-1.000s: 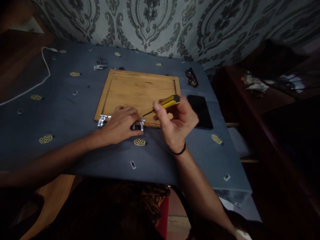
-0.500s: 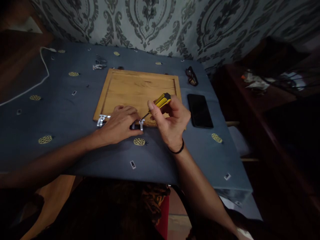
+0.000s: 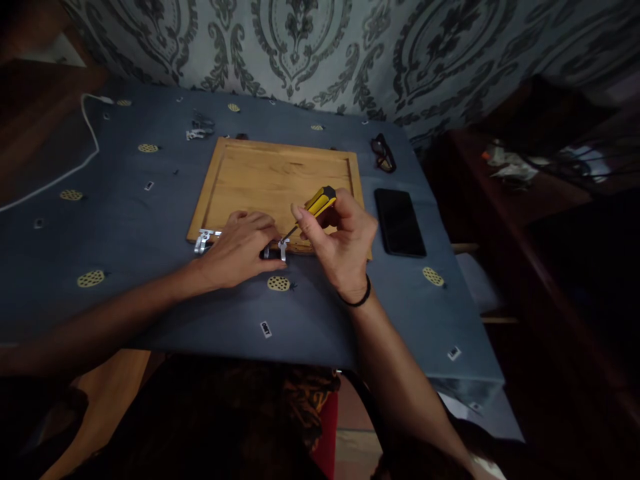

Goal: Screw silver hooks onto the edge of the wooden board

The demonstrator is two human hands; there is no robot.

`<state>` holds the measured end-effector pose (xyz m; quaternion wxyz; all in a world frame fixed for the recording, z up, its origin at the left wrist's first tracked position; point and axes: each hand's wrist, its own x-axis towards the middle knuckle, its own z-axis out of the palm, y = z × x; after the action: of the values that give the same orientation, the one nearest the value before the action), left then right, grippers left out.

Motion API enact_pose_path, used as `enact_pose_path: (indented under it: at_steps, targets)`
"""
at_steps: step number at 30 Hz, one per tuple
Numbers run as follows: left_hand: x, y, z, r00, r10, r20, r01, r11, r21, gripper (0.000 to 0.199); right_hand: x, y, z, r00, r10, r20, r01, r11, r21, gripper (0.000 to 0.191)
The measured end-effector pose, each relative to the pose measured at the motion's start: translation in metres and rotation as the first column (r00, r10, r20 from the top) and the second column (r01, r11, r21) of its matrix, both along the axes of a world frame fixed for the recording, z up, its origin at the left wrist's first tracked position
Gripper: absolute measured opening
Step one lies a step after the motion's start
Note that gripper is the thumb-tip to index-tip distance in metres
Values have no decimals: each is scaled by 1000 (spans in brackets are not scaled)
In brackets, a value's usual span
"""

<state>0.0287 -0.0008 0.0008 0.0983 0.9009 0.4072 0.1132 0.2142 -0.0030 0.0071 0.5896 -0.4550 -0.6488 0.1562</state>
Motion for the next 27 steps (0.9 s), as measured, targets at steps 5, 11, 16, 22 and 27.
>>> enact_pose_path:
  at_steps: [5,11,16,22,27]
  targets:
    - [0,0,0,1000,-2,-1,2,1000,4,35,2,-1,8,984,151,-99,-159,983,-86,29]
    - [1,-1,4,999,10,-30,-11,1000,-21,36,8,-7,19,962,251,-109,-271,930,-247,29]
    - [1,-1,4,1000,6,-28,-7,1000,-25,36,9,-3,16,975,214,-60,-222,952,-210,29]
    - [0,-1,1,1000,2,-7,-2,1000,-2,35,3,-2,3,999,37,8,-37,999,-24,36]
    - [0,0,0,1000,-4,8,4,1000,6,32,-7,-8,9,979,-105,-176,127,985,117,33]
